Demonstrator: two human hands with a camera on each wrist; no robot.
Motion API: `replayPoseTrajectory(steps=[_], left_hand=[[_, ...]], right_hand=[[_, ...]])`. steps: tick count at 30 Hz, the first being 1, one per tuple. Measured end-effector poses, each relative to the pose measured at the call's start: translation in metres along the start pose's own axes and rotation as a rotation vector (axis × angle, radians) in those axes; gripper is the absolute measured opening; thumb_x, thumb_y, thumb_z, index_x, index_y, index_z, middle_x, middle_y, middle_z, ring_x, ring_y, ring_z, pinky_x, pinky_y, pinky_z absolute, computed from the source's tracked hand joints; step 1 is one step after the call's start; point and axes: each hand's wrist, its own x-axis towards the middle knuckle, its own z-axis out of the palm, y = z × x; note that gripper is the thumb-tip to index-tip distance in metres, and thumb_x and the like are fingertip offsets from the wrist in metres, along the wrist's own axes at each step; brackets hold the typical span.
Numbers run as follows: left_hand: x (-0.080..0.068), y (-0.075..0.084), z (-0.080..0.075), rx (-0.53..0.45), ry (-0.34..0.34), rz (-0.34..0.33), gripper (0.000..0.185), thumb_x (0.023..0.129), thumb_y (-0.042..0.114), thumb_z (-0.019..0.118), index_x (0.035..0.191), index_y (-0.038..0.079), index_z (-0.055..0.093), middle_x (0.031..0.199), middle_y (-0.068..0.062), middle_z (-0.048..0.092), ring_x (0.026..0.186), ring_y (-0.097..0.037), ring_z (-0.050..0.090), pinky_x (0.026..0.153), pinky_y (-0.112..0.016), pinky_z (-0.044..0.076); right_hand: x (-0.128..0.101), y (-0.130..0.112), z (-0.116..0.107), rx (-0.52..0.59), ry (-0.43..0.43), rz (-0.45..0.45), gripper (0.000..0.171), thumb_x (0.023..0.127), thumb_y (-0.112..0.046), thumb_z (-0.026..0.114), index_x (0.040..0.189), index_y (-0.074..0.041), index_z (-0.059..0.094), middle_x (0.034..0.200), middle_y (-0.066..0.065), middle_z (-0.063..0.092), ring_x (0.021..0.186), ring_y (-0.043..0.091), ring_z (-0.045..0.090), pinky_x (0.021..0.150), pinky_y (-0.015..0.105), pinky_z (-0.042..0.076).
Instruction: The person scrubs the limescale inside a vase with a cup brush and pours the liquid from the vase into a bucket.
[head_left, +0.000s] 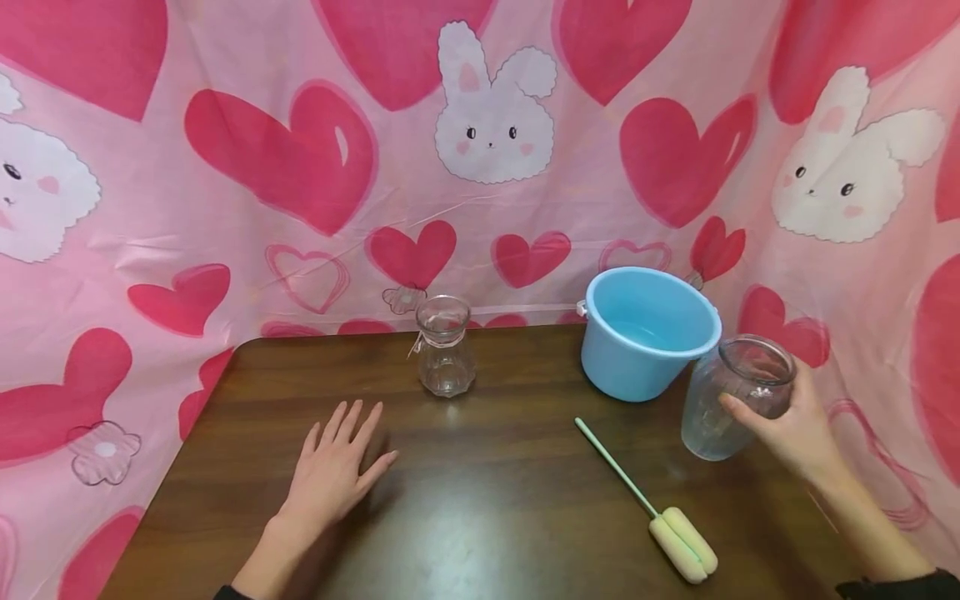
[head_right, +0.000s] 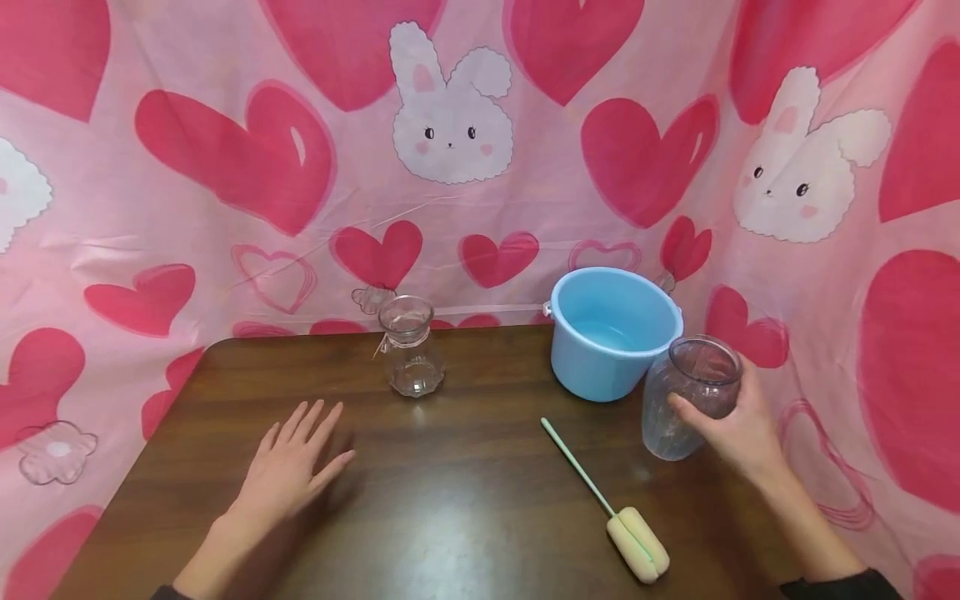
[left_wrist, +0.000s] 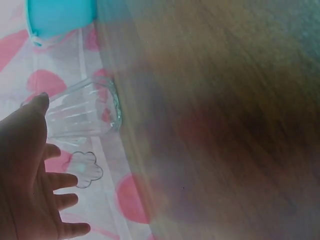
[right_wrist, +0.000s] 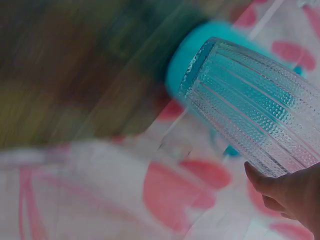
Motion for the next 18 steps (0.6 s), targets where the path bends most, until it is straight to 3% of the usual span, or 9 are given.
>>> replayPoseTrajectory(steps=[5, 9, 11, 13, 15, 16, 18], left_hand=[[-0.003, -0.001, -0.003, 0.001, -0.009, -0.01, 0.075, 0.098, 0.058, 0.063, 0.157, 0.015, 0.047, 0.156, -0.021, 0.048, 0.149, -0.043, 0.036, 0.115, -0.07, 0.028], [-0.006, -0.001, -0.005, 0.0, -0.013, -0.012, 0.075, 0.098, 0.059, 0.062, 0.156, 0.014, 0.048, 0.155, -0.021, 0.049, 0.15, -0.043, 0.035, 0.116, -0.07, 0.028], [-0.006, -0.001, -0.005, 0.005, -0.009, -0.006, 0.075, 0.098, 0.06, 0.062, 0.156, 0.014, 0.048, 0.155, -0.021, 0.049, 0.15, -0.042, 0.035, 0.116, -0.069, 0.028], [-0.006, -0.002, -0.005, 0.012, -0.004, 0.003, 0.076, 0.097, 0.06, 0.062, 0.156, 0.014, 0.049, 0.155, -0.021, 0.05, 0.149, -0.042, 0.036, 0.116, -0.069, 0.029], [-0.005, -0.002, -0.004, 0.011, -0.002, 0.009, 0.076, 0.096, 0.06, 0.063, 0.155, 0.014, 0.049, 0.155, -0.021, 0.05, 0.149, -0.042, 0.036, 0.115, -0.069, 0.029], [-0.005, -0.002, -0.004, 0.011, -0.001, 0.012, 0.076, 0.096, 0.06, 0.063, 0.155, 0.014, 0.05, 0.155, -0.021, 0.05, 0.149, -0.042, 0.036, 0.115, -0.07, 0.03], [-0.004, -0.001, -0.003, 0.008, 0.001, 0.012, 0.075, 0.096, 0.06, 0.064, 0.155, 0.015, 0.051, 0.155, -0.021, 0.05, 0.149, -0.043, 0.036, 0.115, -0.07, 0.03]], right_hand=[[0.032, 0.022, -0.024, -0.104, -0.003, 0.09, 0.086, 0.088, -0.02, 0.081, 0.155, -0.002, 0.029, 0.137, 0.021, 0.043, 0.106, -0.007, 0.039, 0.084, 0.007, 0.037], [0.063, 0.031, -0.033, -0.154, -0.012, 0.095, 0.089, 0.089, -0.026, 0.08, 0.155, -0.001, 0.027, 0.14, 0.026, 0.043, 0.103, 0.0, 0.041, 0.074, 0.004, 0.039], [0.078, 0.032, -0.036, -0.196, -0.022, 0.072, 0.091, 0.088, -0.027, 0.081, 0.156, 0.001, 0.027, 0.141, 0.029, 0.044, 0.108, 0.017, 0.05, 0.084, 0.019, 0.054], [0.091, 0.03, -0.04, -0.251, -0.037, 0.052, 0.094, 0.088, -0.03, 0.081, 0.156, 0.002, 0.025, 0.141, 0.033, 0.044, 0.115, 0.038, 0.051, 0.089, 0.047, 0.059], [0.104, 0.026, -0.042, -0.281, -0.053, 0.031, 0.097, 0.087, -0.03, 0.081, 0.158, 0.002, 0.023, 0.143, 0.036, 0.041, 0.12, 0.056, 0.044, 0.09, 0.072, 0.047], [0.111, 0.024, -0.043, -0.288, -0.055, 0.019, 0.098, 0.087, -0.03, 0.081, 0.158, 0.002, 0.021, 0.144, 0.037, 0.039, 0.122, 0.058, 0.042, 0.089, 0.079, 0.04], [0.124, 0.02, -0.043, -0.295, -0.057, -0.028, 0.1, 0.085, -0.027, 0.083, 0.16, 0.0, 0.022, 0.144, 0.036, 0.039, 0.124, 0.058, 0.04, 0.088, 0.082, 0.039]])
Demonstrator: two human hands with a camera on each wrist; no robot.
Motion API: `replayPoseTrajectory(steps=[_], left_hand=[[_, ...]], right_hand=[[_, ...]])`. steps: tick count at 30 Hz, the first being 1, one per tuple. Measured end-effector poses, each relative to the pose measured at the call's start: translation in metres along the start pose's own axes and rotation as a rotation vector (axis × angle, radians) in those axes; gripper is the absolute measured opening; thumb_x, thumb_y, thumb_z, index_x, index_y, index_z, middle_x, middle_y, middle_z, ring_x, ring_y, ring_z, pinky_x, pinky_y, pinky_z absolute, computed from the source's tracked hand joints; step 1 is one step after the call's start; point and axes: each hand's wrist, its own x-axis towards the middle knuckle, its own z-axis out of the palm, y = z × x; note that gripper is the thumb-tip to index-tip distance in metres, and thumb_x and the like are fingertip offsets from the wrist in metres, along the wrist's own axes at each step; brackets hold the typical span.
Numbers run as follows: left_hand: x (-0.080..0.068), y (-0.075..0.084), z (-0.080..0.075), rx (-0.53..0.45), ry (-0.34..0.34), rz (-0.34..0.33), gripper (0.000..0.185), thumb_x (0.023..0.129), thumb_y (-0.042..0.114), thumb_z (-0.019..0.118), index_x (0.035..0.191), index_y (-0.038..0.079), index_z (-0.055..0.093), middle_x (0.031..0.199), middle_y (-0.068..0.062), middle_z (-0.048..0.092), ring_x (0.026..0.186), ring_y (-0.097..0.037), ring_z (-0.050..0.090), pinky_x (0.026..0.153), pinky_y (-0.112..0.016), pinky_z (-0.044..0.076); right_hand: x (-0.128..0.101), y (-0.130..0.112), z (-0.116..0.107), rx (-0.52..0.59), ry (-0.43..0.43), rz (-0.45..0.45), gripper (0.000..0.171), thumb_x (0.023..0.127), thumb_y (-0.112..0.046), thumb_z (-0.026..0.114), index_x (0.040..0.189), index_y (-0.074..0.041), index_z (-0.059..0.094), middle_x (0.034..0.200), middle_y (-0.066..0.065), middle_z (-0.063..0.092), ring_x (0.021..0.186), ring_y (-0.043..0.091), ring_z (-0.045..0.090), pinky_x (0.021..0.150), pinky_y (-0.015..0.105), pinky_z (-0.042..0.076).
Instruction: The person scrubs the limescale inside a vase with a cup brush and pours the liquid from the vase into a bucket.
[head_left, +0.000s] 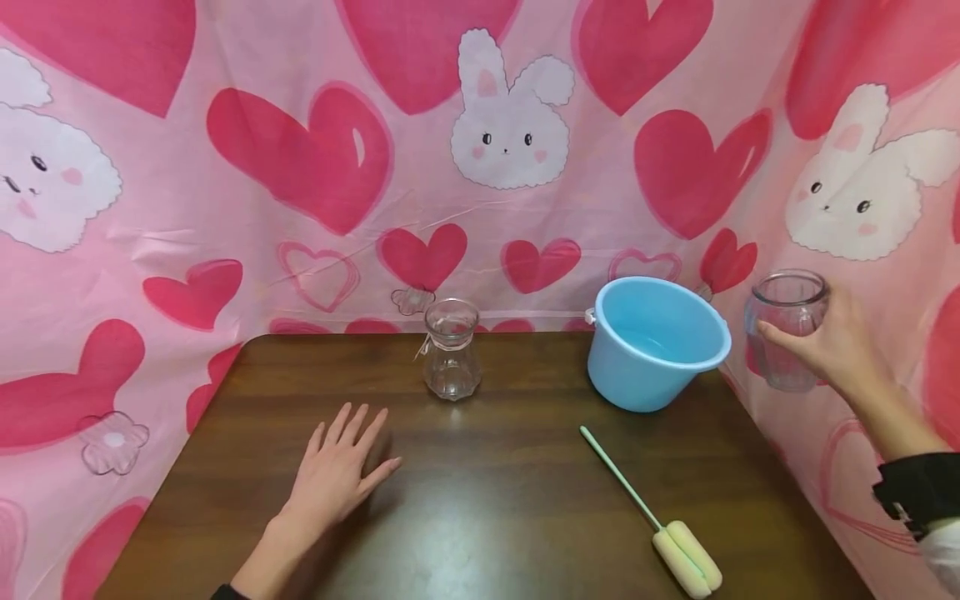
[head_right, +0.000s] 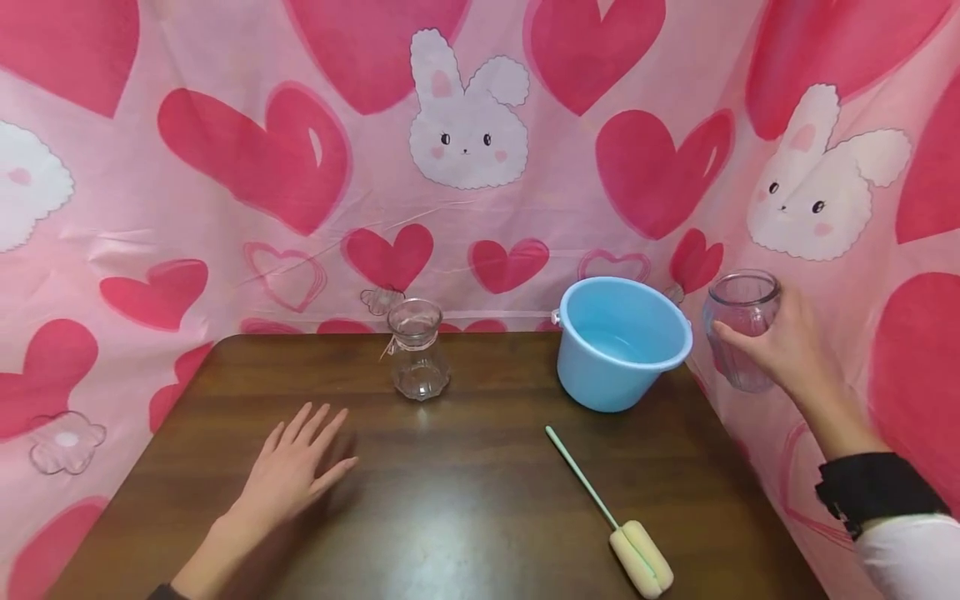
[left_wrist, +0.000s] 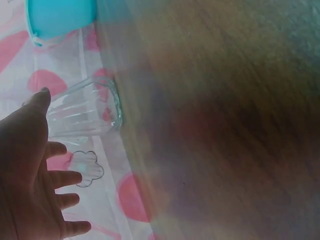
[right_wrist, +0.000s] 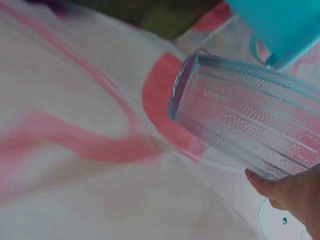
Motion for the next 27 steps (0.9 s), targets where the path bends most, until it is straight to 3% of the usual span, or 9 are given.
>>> replayPoseTrajectory(steps=[5, 7, 10, 13, 17, 22, 27], left_hand=[[-0.001, 0.003, 0.001, -0.006, 0.012, 0.007, 0.074, 0.094, 0.058, 0.067, 0.153, 0.014, 0.053, 0.153, -0.021, 0.052, 0.148, -0.043, 0.039, 0.113, -0.07, 0.032], [-0.002, 0.004, 0.001, -0.008, 0.017, 0.015, 0.074, 0.094, 0.057, 0.068, 0.152, 0.013, 0.054, 0.152, -0.021, 0.053, 0.147, -0.043, 0.04, 0.113, -0.07, 0.033], [-0.002, 0.004, 0.002, -0.01, 0.022, 0.023, 0.074, 0.094, 0.056, 0.068, 0.152, 0.012, 0.054, 0.151, -0.021, 0.054, 0.146, -0.042, 0.041, 0.112, -0.07, 0.034], [-0.002, 0.004, 0.003, -0.01, 0.028, 0.02, 0.074, 0.094, 0.056, 0.069, 0.152, 0.012, 0.054, 0.151, -0.021, 0.054, 0.147, -0.042, 0.041, 0.112, -0.07, 0.034], [-0.003, 0.003, 0.005, -0.014, 0.033, 0.021, 0.075, 0.093, 0.054, 0.071, 0.152, 0.012, 0.054, 0.15, -0.022, 0.054, 0.146, -0.043, 0.041, 0.111, -0.07, 0.035], [-0.002, 0.003, 0.005, -0.008, 0.018, 0.024, 0.075, 0.093, 0.054, 0.071, 0.153, 0.011, 0.053, 0.151, -0.022, 0.053, 0.147, -0.043, 0.04, 0.111, -0.069, 0.036], [-0.002, 0.004, 0.006, -0.014, 0.023, 0.029, 0.075, 0.093, 0.053, 0.072, 0.152, 0.01, 0.052, 0.151, -0.021, 0.054, 0.147, -0.043, 0.04, 0.111, -0.07, 0.035]], right_hand=[[0.019, -0.005, 0.003, -0.094, -0.021, -0.095, 0.107, 0.076, -0.017, 0.088, 0.161, -0.004, 0.022, 0.146, 0.036, 0.033, 0.131, 0.059, 0.032, 0.088, 0.084, 0.04], [0.02, -0.007, 0.007, -0.174, -0.033, -0.129, 0.112, 0.072, -0.013, 0.09, 0.16, -0.003, 0.022, 0.145, 0.038, 0.03, 0.132, 0.061, 0.031, 0.087, 0.084, 0.04], [0.022, -0.011, 0.014, -0.315, -0.011, -0.248, 0.114, 0.063, -0.011, 0.096, 0.156, -0.003, 0.029, 0.142, 0.04, 0.034, 0.126, 0.065, 0.036, 0.093, 0.083, 0.039], [0.024, -0.016, 0.023, -0.47, 0.003, -0.368, 0.117, 0.056, -0.012, 0.099, 0.152, -0.008, 0.033, 0.143, 0.041, 0.035, 0.126, 0.065, 0.037, 0.104, 0.08, 0.033], [0.025, -0.023, 0.031, -0.621, -0.045, -0.519, 0.124, 0.049, -0.01, 0.101, 0.152, -0.015, 0.033, 0.146, 0.038, 0.03, 0.135, 0.061, 0.029, 0.116, 0.074, 0.019], [0.028, -0.025, 0.035, -0.693, -0.012, -0.773, 0.126, 0.039, -0.001, 0.099, 0.149, -0.017, 0.041, 0.145, 0.036, 0.031, 0.137, 0.057, 0.027, 0.123, 0.067, 0.008], [0.028, -0.024, 0.035, -0.714, 0.031, -0.841, 0.128, 0.036, 0.004, 0.097, 0.15, -0.018, 0.043, 0.147, 0.035, 0.03, 0.139, 0.056, 0.028, 0.124, 0.065, 0.008]])
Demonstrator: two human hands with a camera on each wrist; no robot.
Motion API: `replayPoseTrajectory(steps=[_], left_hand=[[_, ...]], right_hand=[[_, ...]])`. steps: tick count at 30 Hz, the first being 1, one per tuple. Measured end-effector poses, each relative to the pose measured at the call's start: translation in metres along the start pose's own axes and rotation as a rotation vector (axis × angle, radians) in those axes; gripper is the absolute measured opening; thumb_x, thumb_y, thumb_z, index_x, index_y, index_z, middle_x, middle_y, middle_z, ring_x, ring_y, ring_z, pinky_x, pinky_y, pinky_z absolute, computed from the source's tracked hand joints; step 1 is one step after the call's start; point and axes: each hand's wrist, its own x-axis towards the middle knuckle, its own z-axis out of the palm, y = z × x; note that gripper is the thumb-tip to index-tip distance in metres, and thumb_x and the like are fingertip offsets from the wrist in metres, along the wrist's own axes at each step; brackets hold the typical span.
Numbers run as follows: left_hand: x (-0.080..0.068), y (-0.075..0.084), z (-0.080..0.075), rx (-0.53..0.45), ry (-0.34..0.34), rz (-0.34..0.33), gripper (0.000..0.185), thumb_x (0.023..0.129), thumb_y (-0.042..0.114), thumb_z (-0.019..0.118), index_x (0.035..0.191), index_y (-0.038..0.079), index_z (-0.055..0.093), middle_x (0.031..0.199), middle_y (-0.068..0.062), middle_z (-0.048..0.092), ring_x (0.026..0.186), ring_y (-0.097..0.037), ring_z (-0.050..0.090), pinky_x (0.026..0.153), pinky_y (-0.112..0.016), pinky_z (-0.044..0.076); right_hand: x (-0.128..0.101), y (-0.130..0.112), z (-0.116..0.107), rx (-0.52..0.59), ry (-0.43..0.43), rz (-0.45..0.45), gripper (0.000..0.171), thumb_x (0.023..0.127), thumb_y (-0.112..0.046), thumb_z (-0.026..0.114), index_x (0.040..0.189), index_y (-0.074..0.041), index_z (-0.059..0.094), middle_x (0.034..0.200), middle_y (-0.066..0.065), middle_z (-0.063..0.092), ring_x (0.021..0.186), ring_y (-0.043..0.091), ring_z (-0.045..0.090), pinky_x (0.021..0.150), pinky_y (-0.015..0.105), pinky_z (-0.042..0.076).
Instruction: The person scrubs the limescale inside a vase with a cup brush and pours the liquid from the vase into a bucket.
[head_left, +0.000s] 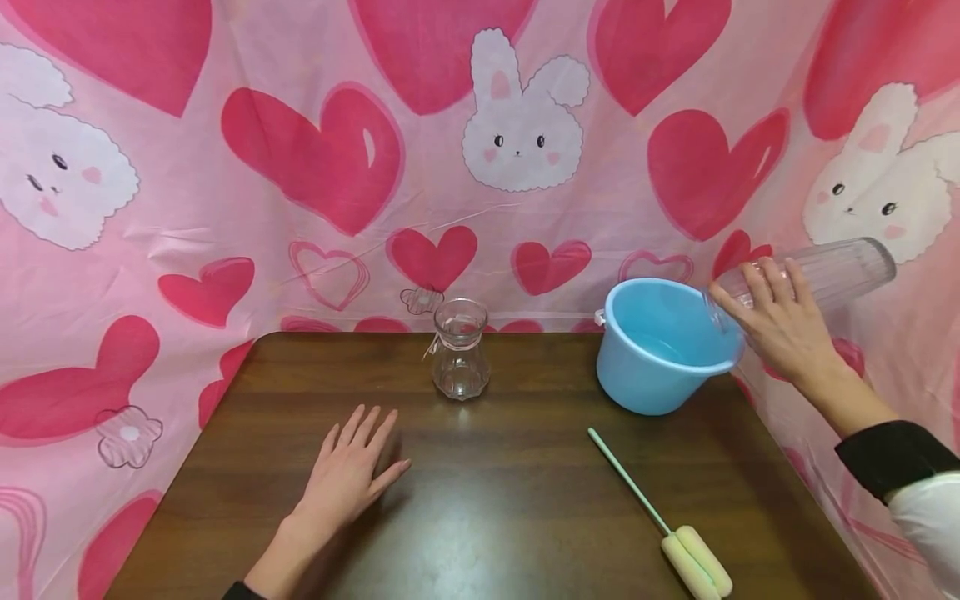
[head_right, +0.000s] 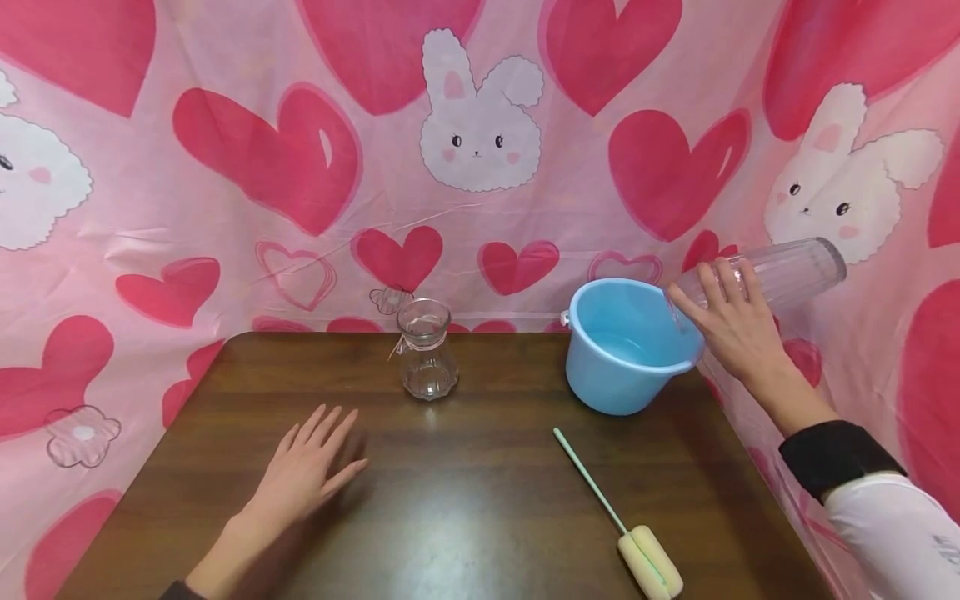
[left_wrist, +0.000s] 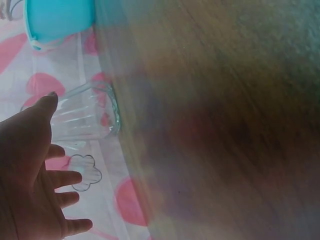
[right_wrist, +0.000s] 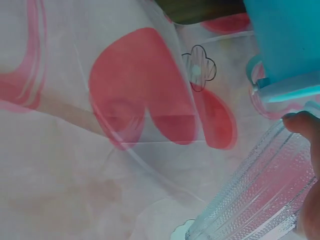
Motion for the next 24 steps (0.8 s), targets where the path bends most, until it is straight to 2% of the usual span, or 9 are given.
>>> replayPoseTrajectory(steps=[6, 9, 14, 16, 21, 22, 24], left_hand=[[-0.001, -0.001, 0.002, -0.003, -0.001, -0.01, 0.077, 0.094, 0.053, 0.072, 0.154, 0.009, 0.05, 0.151, -0.021, 0.054, 0.147, -0.042, 0.04, 0.112, -0.07, 0.034], [0.0, -0.002, 0.002, -0.004, 0.004, -0.009, 0.079, 0.092, 0.053, 0.074, 0.154, 0.009, 0.05, 0.152, -0.019, 0.054, 0.148, -0.04, 0.04, 0.112, -0.069, 0.035], [0.004, -0.001, 0.003, -0.025, -0.002, 0.005, 0.08, 0.092, 0.053, 0.074, 0.155, 0.009, 0.049, 0.153, -0.019, 0.053, 0.149, -0.037, 0.039, 0.112, -0.068, 0.035], [0.005, -0.001, 0.002, -0.041, -0.004, 0.008, 0.079, 0.093, 0.053, 0.072, 0.155, 0.01, 0.049, 0.154, -0.018, 0.052, 0.15, -0.037, 0.038, 0.113, -0.068, 0.034], [0.007, -0.002, 0.0, -0.059, 0.011, -0.009, 0.078, 0.095, 0.053, 0.07, 0.157, 0.012, 0.047, 0.156, -0.017, 0.05, 0.151, -0.037, 0.037, 0.114, -0.068, 0.033], [0.006, -0.002, -0.001, -0.059, 0.014, -0.013, 0.078, 0.095, 0.053, 0.07, 0.157, 0.012, 0.046, 0.156, -0.017, 0.05, 0.15, -0.037, 0.037, 0.115, -0.067, 0.033], [0.006, -0.002, -0.002, -0.057, 0.018, -0.018, 0.078, 0.096, 0.054, 0.069, 0.158, 0.013, 0.045, 0.156, -0.016, 0.05, 0.15, -0.037, 0.037, 0.115, -0.067, 0.033]], right_hand=[[-0.003, -0.002, -0.001, 0.055, -0.006, 0.047, 0.127, 0.038, 0.0, 0.098, 0.15, -0.019, 0.043, 0.148, 0.035, 0.03, 0.139, 0.057, 0.027, 0.123, 0.067, 0.011], [-0.008, -0.004, -0.003, 0.117, 0.009, 0.125, 0.122, 0.042, -0.001, 0.098, 0.149, -0.019, 0.041, 0.145, 0.036, 0.03, 0.137, 0.057, 0.026, 0.118, 0.07, 0.016], [-0.025, -0.007, -0.01, 0.238, 0.072, 0.32, 0.113, 0.048, -0.004, 0.095, 0.147, -0.014, 0.041, 0.141, 0.039, 0.035, 0.13, 0.06, 0.034, 0.105, 0.075, 0.028], [-0.033, -0.011, -0.017, 0.334, 0.078, 0.437, 0.111, 0.052, -0.004, 0.094, 0.149, -0.011, 0.041, 0.142, 0.039, 0.036, 0.13, 0.061, 0.035, 0.104, 0.078, 0.031], [-0.053, -0.03, -0.033, 0.572, 0.012, 0.725, 0.107, 0.068, -0.005, 0.089, 0.158, -0.006, 0.03, 0.146, 0.039, 0.033, 0.134, 0.061, 0.031, 0.095, 0.084, 0.034], [-0.056, -0.034, -0.035, 0.601, 0.002, 0.753, 0.107, 0.07, -0.006, 0.088, 0.159, -0.005, 0.029, 0.144, 0.039, 0.034, 0.132, 0.059, 0.031, 0.09, 0.083, 0.038], [-0.062, -0.042, -0.039, 0.65, -0.002, 0.787, 0.105, 0.073, -0.009, 0.088, 0.159, -0.004, 0.028, 0.141, 0.037, 0.037, 0.128, 0.047, 0.034, 0.083, 0.069, 0.047]])
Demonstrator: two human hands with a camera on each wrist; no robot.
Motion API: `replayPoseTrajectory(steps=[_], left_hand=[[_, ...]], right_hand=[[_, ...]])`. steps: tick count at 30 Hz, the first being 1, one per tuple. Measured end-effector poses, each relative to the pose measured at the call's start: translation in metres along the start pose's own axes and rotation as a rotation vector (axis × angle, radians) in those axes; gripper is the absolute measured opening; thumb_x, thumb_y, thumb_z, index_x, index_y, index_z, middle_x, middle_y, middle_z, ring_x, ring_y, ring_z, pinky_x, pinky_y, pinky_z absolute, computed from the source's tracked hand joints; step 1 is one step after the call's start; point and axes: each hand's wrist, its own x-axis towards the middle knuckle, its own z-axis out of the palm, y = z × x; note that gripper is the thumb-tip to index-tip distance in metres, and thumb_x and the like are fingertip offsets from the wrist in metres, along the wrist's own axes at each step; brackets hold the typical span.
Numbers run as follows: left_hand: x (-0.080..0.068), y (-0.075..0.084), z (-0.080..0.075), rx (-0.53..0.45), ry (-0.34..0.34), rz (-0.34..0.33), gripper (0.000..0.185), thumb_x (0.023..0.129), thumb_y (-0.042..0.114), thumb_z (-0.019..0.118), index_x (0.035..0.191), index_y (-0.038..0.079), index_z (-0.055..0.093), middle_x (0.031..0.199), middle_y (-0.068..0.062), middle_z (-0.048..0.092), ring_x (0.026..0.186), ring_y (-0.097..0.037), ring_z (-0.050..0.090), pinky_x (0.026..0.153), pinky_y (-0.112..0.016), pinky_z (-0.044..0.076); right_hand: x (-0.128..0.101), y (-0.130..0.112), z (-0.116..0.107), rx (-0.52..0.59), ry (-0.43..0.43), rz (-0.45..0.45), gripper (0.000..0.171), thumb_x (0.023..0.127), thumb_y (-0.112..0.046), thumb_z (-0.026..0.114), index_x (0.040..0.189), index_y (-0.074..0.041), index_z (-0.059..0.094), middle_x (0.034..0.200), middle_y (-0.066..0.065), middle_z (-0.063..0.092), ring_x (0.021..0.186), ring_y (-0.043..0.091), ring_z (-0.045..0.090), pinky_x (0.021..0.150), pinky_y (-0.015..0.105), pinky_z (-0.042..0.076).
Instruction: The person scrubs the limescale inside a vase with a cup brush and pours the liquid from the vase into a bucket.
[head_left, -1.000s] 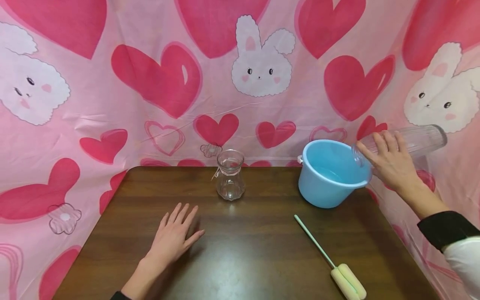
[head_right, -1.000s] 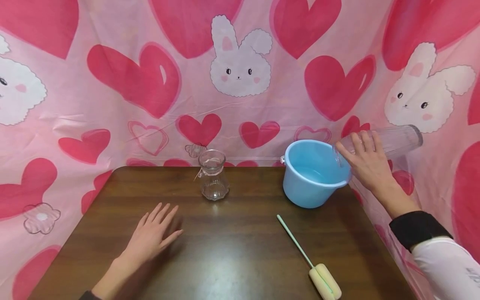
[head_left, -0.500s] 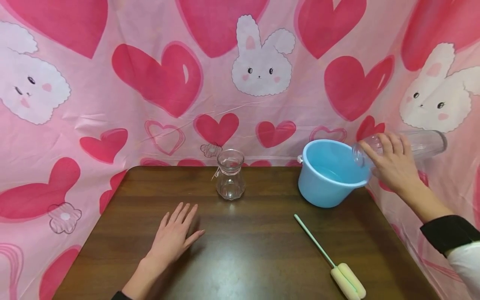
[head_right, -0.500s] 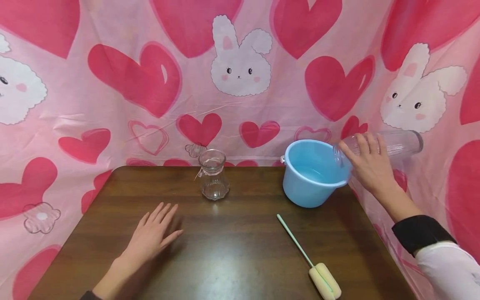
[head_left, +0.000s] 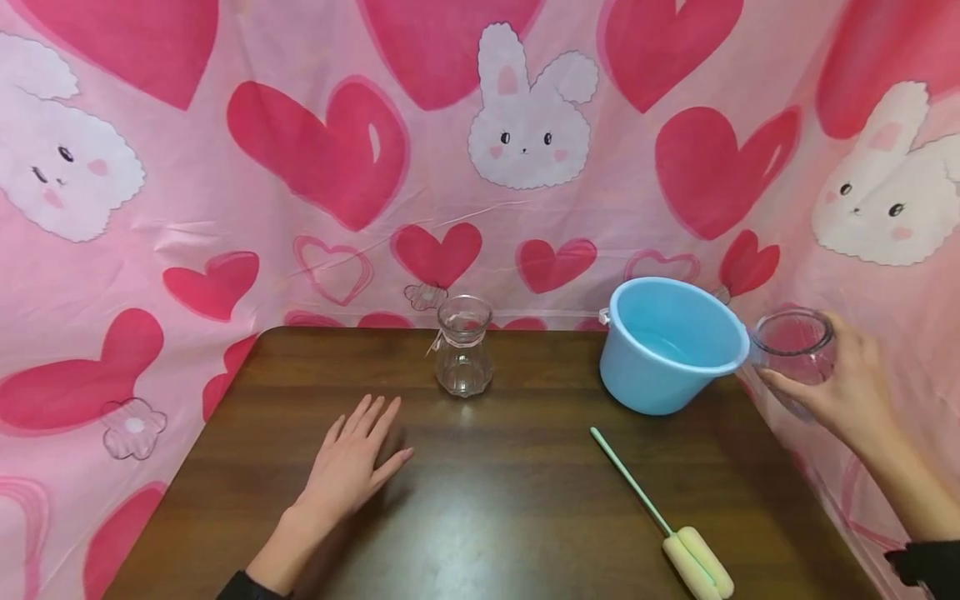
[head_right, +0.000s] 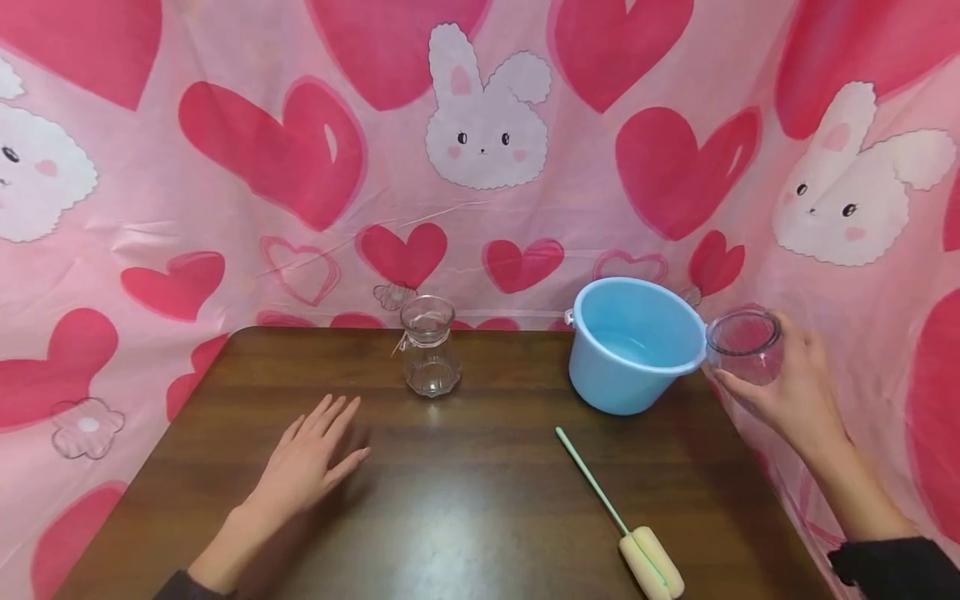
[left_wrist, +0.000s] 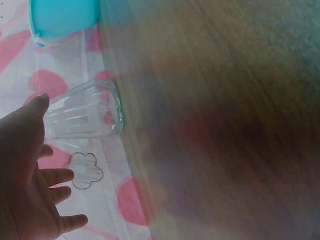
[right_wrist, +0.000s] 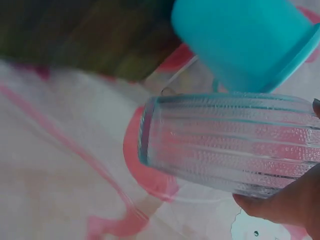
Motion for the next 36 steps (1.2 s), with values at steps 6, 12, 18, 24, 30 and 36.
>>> replayPoseTrajectory(steps=[6, 12, 18, 24, 30, 36], left_hand=[[0.001, 0.004, 0.0, -0.005, 0.003, 0.003, 0.078, 0.096, 0.054, 0.068, 0.158, 0.013, 0.045, 0.157, -0.016, 0.05, 0.151, -0.038, 0.035, 0.114, -0.067, 0.033], [0.002, 0.007, 0.0, 0.007, -0.014, 0.009, 0.079, 0.095, 0.057, 0.067, 0.157, 0.013, 0.046, 0.156, -0.016, 0.051, 0.151, -0.036, 0.037, 0.113, -0.069, 0.032], [0.0, 0.009, 0.0, 0.003, -0.033, 0.007, 0.082, 0.094, 0.06, 0.068, 0.158, 0.014, 0.046, 0.156, -0.016, 0.051, 0.151, -0.037, 0.037, 0.114, -0.072, 0.027], [-0.002, 0.013, 0.004, 0.009, -0.018, 0.005, 0.082, 0.092, 0.059, 0.071, 0.157, 0.014, 0.047, 0.155, -0.016, 0.052, 0.151, -0.037, 0.037, 0.114, -0.072, 0.028], [-0.005, 0.023, 0.008, 0.005, -0.043, 0.009, 0.083, 0.092, 0.061, 0.07, 0.157, 0.014, 0.048, 0.154, -0.017, 0.052, 0.151, -0.036, 0.037, 0.114, -0.072, 0.029], [-0.001, 0.024, 0.001, 0.009, -0.015, -0.002, 0.075, 0.095, 0.057, 0.067, 0.155, 0.015, 0.051, 0.154, -0.015, 0.053, 0.151, -0.035, 0.037, 0.115, -0.071, 0.028]], right_hand=[[-0.032, -0.008, 0.002, 0.138, 0.047, 0.009, 0.099, 0.07, -0.006, 0.093, 0.154, -0.002, 0.04, 0.126, 0.014, 0.052, 0.108, -0.005, 0.036, 0.075, 0.007, 0.032], [-0.063, -0.034, 0.009, 0.234, -0.034, 0.093, 0.1, 0.077, -0.013, 0.092, 0.159, -0.016, 0.035, 0.132, -0.006, 0.048, 0.11, -0.004, 0.041, 0.081, 0.004, 0.034], [-0.077, -0.073, 0.036, 0.343, -0.109, 0.03, 0.099, 0.076, -0.011, 0.092, 0.158, -0.015, 0.035, 0.136, 0.008, 0.054, 0.116, -0.01, 0.044, 0.101, 0.012, 0.034], [-0.079, -0.113, 0.079, 0.471, -0.188, -0.023, 0.097, 0.077, -0.011, 0.092, 0.156, -0.014, 0.036, 0.14, 0.016, 0.056, 0.122, -0.001, 0.051, 0.098, 0.007, 0.033], [-0.063, -0.139, 0.125, 0.576, -0.257, -0.018, 0.094, 0.079, -0.016, 0.091, 0.154, -0.012, 0.035, 0.142, 0.013, 0.055, 0.129, 0.026, 0.053, 0.109, 0.035, 0.043], [-0.026, -0.172, 0.164, 0.627, -0.298, 0.057, 0.096, 0.08, -0.028, 0.089, 0.154, -0.009, 0.032, 0.146, 0.017, 0.05, 0.137, 0.037, 0.045, 0.114, 0.065, 0.036]])
